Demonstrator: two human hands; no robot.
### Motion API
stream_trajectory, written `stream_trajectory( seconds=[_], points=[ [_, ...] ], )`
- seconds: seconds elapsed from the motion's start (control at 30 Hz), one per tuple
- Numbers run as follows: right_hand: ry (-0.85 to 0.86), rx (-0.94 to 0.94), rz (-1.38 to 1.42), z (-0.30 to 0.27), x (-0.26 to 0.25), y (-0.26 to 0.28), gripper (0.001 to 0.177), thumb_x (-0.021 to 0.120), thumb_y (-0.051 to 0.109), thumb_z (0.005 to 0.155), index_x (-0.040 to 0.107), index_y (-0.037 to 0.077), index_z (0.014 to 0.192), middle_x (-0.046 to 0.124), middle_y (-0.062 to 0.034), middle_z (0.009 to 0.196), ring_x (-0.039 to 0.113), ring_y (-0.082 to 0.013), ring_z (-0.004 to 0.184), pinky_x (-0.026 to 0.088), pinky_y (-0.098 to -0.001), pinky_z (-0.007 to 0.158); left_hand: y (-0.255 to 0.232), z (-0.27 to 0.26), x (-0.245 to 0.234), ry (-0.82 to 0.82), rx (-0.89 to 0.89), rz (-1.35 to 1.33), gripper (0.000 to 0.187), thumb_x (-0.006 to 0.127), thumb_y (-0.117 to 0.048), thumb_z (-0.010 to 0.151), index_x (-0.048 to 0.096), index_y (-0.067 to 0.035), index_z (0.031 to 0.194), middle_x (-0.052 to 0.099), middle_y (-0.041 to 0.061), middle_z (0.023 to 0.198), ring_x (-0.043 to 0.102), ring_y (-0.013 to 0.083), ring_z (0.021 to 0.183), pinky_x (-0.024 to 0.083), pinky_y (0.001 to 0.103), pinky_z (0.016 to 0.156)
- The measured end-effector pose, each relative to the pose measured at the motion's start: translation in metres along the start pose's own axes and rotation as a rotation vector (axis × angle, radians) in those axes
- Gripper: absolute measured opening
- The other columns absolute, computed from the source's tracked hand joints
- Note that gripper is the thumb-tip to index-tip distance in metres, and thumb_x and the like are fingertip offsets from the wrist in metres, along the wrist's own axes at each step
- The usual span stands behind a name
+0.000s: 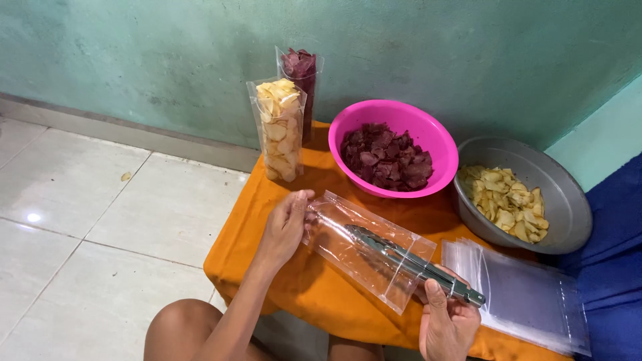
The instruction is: Fill plastic bags with chips using tongs
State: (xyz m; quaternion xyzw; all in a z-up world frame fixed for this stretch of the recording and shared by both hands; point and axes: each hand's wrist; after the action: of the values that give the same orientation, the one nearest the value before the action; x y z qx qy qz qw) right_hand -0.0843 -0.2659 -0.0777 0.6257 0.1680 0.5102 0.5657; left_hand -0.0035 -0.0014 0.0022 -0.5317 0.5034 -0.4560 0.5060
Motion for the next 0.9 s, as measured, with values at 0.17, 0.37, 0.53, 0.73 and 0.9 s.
stream_trajectory(
  seconds=[0.17, 0.37, 0.53, 0.73, 0.9],
  points=[
    [0.006, -0.01, -0.047, -0.003, -0.002, -0.005, 0.031, 0.07, 0.004, 0.09, 0.064, -0.004, 0.12, 0.071, -0.0211, 0.106, 0.071, -0.0309, 0.092, 0.064, -0.0489, 0.083, 0.013, -0.003, -0.006, -0.078, 0.078, 0.08, 0.043, 0.053, -0.043, 0.101, 0.072, -0.008, 0.084, 0.063, 0.0, 0.068, 0.055, 0.0106, 0.055, 0.043, 0.028, 0.051],
    [-0.01, 0.08, -0.09, -0.002, 0.008, 0.009, 0.032, 0.068, 0.005, 0.091, 0.062, -0.006, 0.12, 0.069, -0.0233, 0.109, 0.069, -0.0342, 0.099, 0.061, -0.0487, 0.089, 0.023, -0.001, -0.007, -0.061, 0.124, 0.128, 0.026, 0.063, -0.032, 0.099, 0.072, -0.01, 0.089, 0.067, -0.004, 0.073, 0.056, 0.006, 0.065, 0.044, 0.025, 0.058],
    [0.013, 0.135, -0.089, -0.002, 0.009, 0.011, 0.03, 0.067, 0.005, 0.092, 0.062, -0.004, 0.12, 0.07, -0.0223, 0.109, 0.069, -0.0319, 0.096, 0.062, -0.051, 0.086, 0.026, -0.005, -0.006, -0.071, 0.194, 0.185, 0.027, 0.059, -0.032, 0.101, 0.072, -0.01, 0.09, 0.066, -0.004, 0.074, 0.057, 0.0072, 0.069, 0.044, 0.027, 0.062],
    [0.03, 0.151, -0.156, -0.002, 0.011, 0.015, 0.026, 0.069, 0.008, 0.091, 0.064, -0.004, 0.113, 0.072, -0.0188, 0.106, 0.069, -0.029, 0.101, 0.06, -0.0471, 0.098, 0.031, -0.044, -0.015, -0.246, 0.654, 0.546, 0.04, 0.052, -0.036, 0.103, 0.067, -0.005, 0.123, 0.067, 0.01, 0.113, 0.063, 0.0268, 0.108, 0.05, 0.039, 0.089],
    [0.076, 0.105, -0.113, -0.002, 0.012, 0.015, 0.017, 0.072, 0.009, 0.091, 0.068, -0.001, 0.104, 0.075, -0.0155, 0.104, 0.071, -0.0252, 0.097, 0.061, -0.0422, 0.098, 0.032, -0.044, -0.007, -0.151, 0.498, 0.582, 0.054, 0.049, -0.05, 0.099, 0.059, -0.01, 0.135, 0.066, 0.008, 0.12, 0.063, 0.0244, 0.106, 0.047, 0.042, 0.088]
  ],
)
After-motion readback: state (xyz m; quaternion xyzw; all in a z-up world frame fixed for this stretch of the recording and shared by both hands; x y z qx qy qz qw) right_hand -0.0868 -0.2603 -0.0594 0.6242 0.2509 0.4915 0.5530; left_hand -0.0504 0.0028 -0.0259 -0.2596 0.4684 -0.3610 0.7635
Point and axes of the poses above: each hand's wrist, its own z-axis towards the middle knuckle, its own x-axis out of the palm, y = z × x
